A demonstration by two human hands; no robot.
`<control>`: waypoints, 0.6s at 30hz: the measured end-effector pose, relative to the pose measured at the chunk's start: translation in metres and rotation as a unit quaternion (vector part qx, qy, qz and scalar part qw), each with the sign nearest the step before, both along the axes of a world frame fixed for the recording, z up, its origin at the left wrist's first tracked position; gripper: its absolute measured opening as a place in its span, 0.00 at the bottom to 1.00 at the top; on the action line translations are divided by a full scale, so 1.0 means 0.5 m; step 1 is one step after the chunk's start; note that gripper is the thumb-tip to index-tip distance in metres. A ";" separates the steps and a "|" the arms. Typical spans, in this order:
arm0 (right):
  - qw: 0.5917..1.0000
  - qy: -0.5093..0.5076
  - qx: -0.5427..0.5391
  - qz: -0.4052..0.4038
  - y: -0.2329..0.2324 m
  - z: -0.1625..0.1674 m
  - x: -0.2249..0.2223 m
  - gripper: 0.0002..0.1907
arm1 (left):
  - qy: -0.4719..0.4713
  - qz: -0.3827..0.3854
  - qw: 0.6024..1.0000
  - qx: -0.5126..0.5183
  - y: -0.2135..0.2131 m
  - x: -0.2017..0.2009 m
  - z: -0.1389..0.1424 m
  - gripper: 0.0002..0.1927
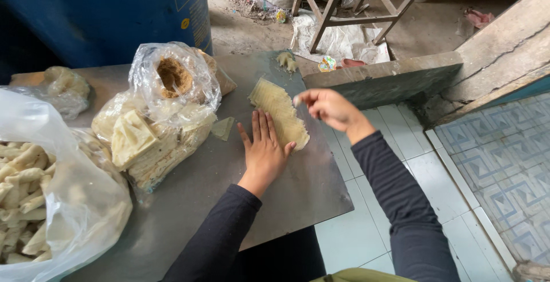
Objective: The person sits at a metal table and folds thin dough sheets into triangular wrappers. They place brown filling from a plastic bag onto a wrapper, fold the dough over the filling to enclose it, and set the finished filled piece into a large bag of similar pieces.
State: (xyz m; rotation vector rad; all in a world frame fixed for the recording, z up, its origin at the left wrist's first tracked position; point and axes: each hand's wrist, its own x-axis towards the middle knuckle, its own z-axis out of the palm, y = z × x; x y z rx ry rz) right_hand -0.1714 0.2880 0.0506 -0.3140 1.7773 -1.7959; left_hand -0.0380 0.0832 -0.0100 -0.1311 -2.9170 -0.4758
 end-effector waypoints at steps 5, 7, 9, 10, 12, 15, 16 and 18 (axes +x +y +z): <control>0.976 0.120 0.176 0.045 -0.003 -0.023 0.094 0.29 | 0.046 0.000 0.999 0.029 0.010 -0.013 0.001 0.54; 0.967 0.159 0.191 0.061 -0.013 -0.033 0.102 0.31 | 0.059 0.002 0.998 0.023 0.008 -0.014 -0.001 0.53; 0.957 0.204 0.192 0.071 -0.021 -0.040 0.107 0.33 | 0.059 0.003 0.998 0.017 0.004 -0.015 -0.004 0.53; 0.953 0.229 0.185 0.073 -0.025 -0.043 0.110 0.35 | 0.044 0.003 0.999 0.010 0.002 -0.015 -0.005 0.53; 0.920 0.311 0.228 0.071 -0.029 -0.042 0.118 0.35 | 0.013 0.003 1.000 -0.003 0.000 -0.015 -0.006 0.52; 0.789 0.486 0.369 0.073 -0.025 -0.029 0.140 0.34 | 0.002 0.000 1.000 0.000 0.000 -0.014 -0.009 0.51; 0.723 0.549 0.411 0.084 -0.019 -0.022 0.152 0.34 | 0.000 0.002 1.000 0.001 0.001 -0.015 -0.009 0.51; 0.577 0.662 0.470 0.093 -0.016 -0.011 0.159 0.34 | -0.004 0.005 1.000 0.003 0.004 -0.015 -0.010 0.51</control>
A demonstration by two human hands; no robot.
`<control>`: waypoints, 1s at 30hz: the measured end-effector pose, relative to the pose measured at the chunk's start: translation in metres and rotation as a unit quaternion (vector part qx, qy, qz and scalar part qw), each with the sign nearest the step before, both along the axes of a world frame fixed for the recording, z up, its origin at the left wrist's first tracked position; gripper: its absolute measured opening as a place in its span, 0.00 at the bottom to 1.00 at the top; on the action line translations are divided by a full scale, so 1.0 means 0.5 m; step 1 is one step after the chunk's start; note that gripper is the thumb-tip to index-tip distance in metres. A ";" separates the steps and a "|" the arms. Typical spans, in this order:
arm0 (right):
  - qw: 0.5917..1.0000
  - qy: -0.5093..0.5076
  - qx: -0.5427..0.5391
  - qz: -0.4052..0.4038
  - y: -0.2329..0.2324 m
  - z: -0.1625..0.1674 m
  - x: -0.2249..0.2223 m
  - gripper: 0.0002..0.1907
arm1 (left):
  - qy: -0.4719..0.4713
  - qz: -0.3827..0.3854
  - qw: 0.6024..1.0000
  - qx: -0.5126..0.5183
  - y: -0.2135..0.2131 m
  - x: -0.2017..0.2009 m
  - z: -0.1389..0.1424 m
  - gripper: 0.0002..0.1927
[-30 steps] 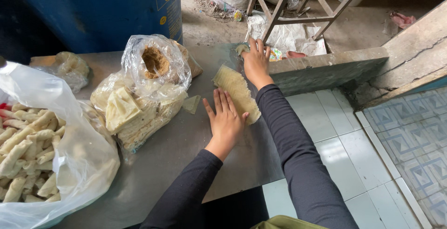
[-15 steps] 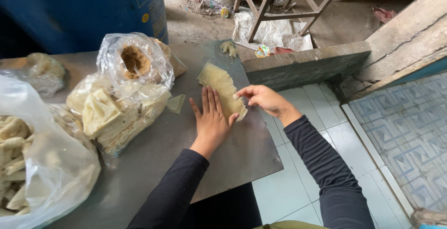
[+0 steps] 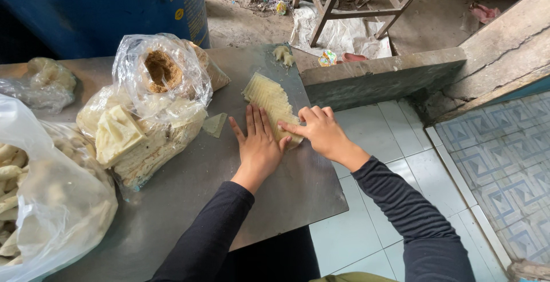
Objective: The person sits at a metal table and folds thin dough sheets into triangular wrappers. They place brown filling from a plastic bag onto a wrapper, fold the dough over the filling to enclose it, and set the finished filled piece into a large bag of similar pieces.
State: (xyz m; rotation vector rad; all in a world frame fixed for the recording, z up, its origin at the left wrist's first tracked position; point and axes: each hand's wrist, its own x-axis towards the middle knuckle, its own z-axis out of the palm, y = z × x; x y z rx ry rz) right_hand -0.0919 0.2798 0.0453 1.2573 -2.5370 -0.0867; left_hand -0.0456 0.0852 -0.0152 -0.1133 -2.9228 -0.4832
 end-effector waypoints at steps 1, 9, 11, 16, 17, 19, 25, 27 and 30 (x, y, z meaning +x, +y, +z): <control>0.996 0.082 0.041 0.018 -0.001 0.004 0.000 0.34 | 0.002 0.001 1.000 -0.004 0.001 0.000 -0.001 0.51; 0.953 0.257 0.137 0.082 0.011 0.055 -0.035 0.32 | 0.002 0.002 1.000 -0.024 -0.003 -0.002 0.000 0.52; 0.966 0.215 0.116 0.086 0.015 0.066 -0.034 0.36 | 0.010 -0.001 1.000 0.001 -0.002 -0.002 -0.001 0.51; 0.969 0.174 0.105 0.142 0.015 0.062 -0.026 0.37 | 0.047 0.008 0.999 -0.016 -0.001 -0.003 -0.005 0.44; 0.969 0.167 0.109 0.146 0.016 0.060 -0.029 0.37 | 0.041 0.007 0.999 -0.005 -0.001 -0.004 -0.005 0.44; 0.969 0.167 0.106 0.149 0.018 0.055 -0.037 0.37 | 0.030 0.004 1.000 -0.001 -0.001 -0.004 -0.004 0.44; 0.970 0.164 0.094 0.156 0.010 0.046 -0.084 0.37 | 0.014 -0.001 1.000 -0.004 -0.002 0.005 0.005 0.46; 0.967 0.175 0.093 0.160 0.001 0.045 -0.105 0.38 | 0.019 0.001 1.000 0.001 -0.002 0.007 0.009 0.46; 0.962 0.200 0.101 0.154 -0.011 0.041 -0.136 0.39 | 0.015 -0.002 1.000 -0.002 -0.003 0.009 0.014 0.46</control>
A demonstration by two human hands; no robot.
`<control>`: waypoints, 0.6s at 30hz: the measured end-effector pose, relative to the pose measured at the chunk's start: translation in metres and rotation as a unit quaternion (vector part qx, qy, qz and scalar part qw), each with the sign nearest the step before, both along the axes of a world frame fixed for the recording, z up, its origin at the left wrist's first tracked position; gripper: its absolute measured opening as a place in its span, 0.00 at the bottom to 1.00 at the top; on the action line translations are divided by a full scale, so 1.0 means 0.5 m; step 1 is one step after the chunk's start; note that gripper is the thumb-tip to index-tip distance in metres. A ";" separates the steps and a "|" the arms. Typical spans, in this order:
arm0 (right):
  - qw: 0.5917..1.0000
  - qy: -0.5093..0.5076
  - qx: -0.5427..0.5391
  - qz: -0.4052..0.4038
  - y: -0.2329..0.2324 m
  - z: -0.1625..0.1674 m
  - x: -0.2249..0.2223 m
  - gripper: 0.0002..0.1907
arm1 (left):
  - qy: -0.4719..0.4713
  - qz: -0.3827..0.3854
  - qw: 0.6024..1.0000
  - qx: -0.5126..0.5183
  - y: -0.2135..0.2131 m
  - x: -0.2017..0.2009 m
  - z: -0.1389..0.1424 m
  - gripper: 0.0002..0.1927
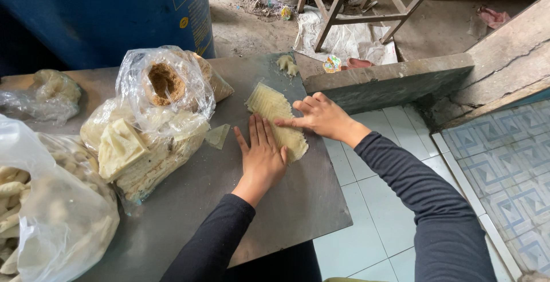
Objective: The person sits at a metal table and folds thin dough sheets into triangular wrappers. They place brown filling from a plastic bag onto a wrapper, fold the dough over the filling to enclose it, and set the finished filled piece into a large bag of similar pieces.
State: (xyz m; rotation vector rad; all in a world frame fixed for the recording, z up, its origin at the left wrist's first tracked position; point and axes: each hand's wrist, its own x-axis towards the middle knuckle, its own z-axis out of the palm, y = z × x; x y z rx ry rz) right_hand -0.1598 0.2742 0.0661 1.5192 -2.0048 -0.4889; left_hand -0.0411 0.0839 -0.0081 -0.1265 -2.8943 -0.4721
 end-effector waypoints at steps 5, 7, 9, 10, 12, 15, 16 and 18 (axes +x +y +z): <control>1.000 0.019 -0.006 -0.016 -0.018 -0.010 -0.045 0.40 | -0.011 -0.004 1.000 -0.012 0.002 0.004 0.003 0.45; 0.999 0.026 -0.009 -0.017 -0.026 -0.018 -0.061 0.39 | -0.012 -0.002 1.000 -0.011 0.001 0.005 0.002 0.45; 0.999 0.022 -0.019 -0.044 -0.030 -0.024 -0.080 0.38 | -0.007 0.000 1.000 -0.005 0.003 0.005 0.003 0.45; 0.997 0.017 -0.029 -0.068 -0.036 -0.027 -0.092 0.37 | -0.002 0.000 1.000 -0.008 0.003 0.004 0.004 0.45; 0.988 -0.025 -0.072 -0.134 -0.047 -0.032 -0.118 0.35 | 0.009 0.001 1.000 -0.011 0.004 0.004 0.008 0.45; 0.958 -0.096 -0.152 -0.224 -0.075 -0.042 -0.162 0.31 | 0.008 0.000 1.000 -0.009 0.002 0.007 0.015 0.45; 0.953 -0.100 -0.163 -0.236 -0.084 -0.047 -0.173 0.28 | 0.003 -0.001 1.000 -0.009 0.000 0.010 0.018 0.45; 0.947 -0.106 -0.180 -0.244 -0.098 -0.062 -0.185 0.23 | -0.008 -0.001 1.000 -0.010 -0.006 0.013 0.021 0.44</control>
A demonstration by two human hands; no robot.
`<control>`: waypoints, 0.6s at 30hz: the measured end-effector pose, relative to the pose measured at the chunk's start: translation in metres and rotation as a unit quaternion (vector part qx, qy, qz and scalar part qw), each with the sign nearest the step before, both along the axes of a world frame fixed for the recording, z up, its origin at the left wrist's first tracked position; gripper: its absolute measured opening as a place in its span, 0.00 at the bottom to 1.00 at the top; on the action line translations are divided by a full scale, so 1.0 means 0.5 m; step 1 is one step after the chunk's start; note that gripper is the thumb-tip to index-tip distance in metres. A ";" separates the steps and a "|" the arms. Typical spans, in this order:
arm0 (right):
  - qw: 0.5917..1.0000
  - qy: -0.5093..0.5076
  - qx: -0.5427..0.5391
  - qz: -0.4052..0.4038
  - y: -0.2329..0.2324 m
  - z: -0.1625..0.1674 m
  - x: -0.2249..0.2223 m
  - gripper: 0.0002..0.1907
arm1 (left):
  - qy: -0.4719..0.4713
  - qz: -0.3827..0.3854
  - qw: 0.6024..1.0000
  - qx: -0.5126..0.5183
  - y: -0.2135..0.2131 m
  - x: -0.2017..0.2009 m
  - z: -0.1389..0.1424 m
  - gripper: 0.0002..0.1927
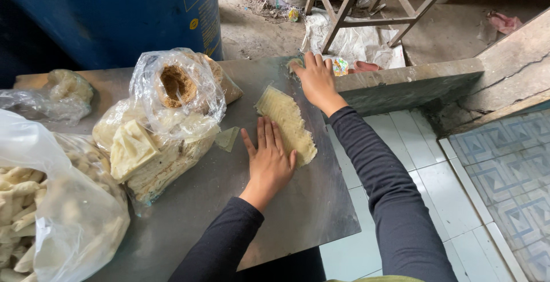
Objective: The person sits at a metal table and folds thin dough sheets into triangular wrappers. They place brown filling from a plastic bag onto a wrapper, fold the dough over the filling to enclose it, and set the finished filled piece into a large bag of similar pieces.
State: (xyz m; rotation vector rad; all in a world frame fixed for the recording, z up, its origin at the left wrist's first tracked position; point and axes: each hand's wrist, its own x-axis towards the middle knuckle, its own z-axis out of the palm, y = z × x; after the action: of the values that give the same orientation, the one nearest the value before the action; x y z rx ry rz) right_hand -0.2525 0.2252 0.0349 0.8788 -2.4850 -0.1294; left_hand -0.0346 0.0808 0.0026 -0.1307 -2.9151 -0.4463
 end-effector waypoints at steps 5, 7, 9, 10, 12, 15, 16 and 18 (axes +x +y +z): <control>0.995 -0.066 -0.068 0.009 -0.004 -0.024 -0.011 0.24 | 0.043 0.006 0.998 0.046 -0.007 -0.006 -0.004 0.48; 0.983 -0.137 -0.120 0.006 0.008 -0.020 -0.014 0.24 | 0.057 0.009 0.997 0.052 -0.006 -0.010 -0.011 0.48; 0.958 -0.212 -0.191 0.023 0.022 -0.011 -0.010 0.27 | 0.070 0.015 0.997 0.034 -0.006 -0.015 -0.017 0.47; 0.938 -0.252 -0.233 0.041 0.030 -0.008 0.000 0.30 | 0.063 0.015 0.997 0.032 -0.005 -0.015 -0.020 0.47; 0.889 -0.347 -0.286 0.086 0.039 -0.003 0.025 0.35 | 0.051 0.019 0.998 0.030 -0.004 -0.017 -0.023 0.46; 0.826 -0.461 -0.292 0.145 0.053 0.000 0.090 0.39 | 0.028 0.022 0.999 0.004 -0.002 -0.019 -0.024 0.46; 0.826 -0.466 -0.277 0.155 0.050 0.000 0.110 0.40 | 0.020 0.020 1.000 0.004 -0.002 -0.019 -0.023 0.46; 0.866 -0.415 -0.228 0.160 0.044 0.001 0.149 0.40 | 0.004 0.014 1.000 0.004 -0.003 -0.019 -0.020 0.46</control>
State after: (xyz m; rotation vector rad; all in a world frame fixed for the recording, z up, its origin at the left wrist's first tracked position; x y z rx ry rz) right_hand -0.1781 0.2473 0.0354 1.2888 -2.8284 1.1291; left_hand -0.0441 0.0795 -0.0075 -0.0902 -2.9029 -0.4506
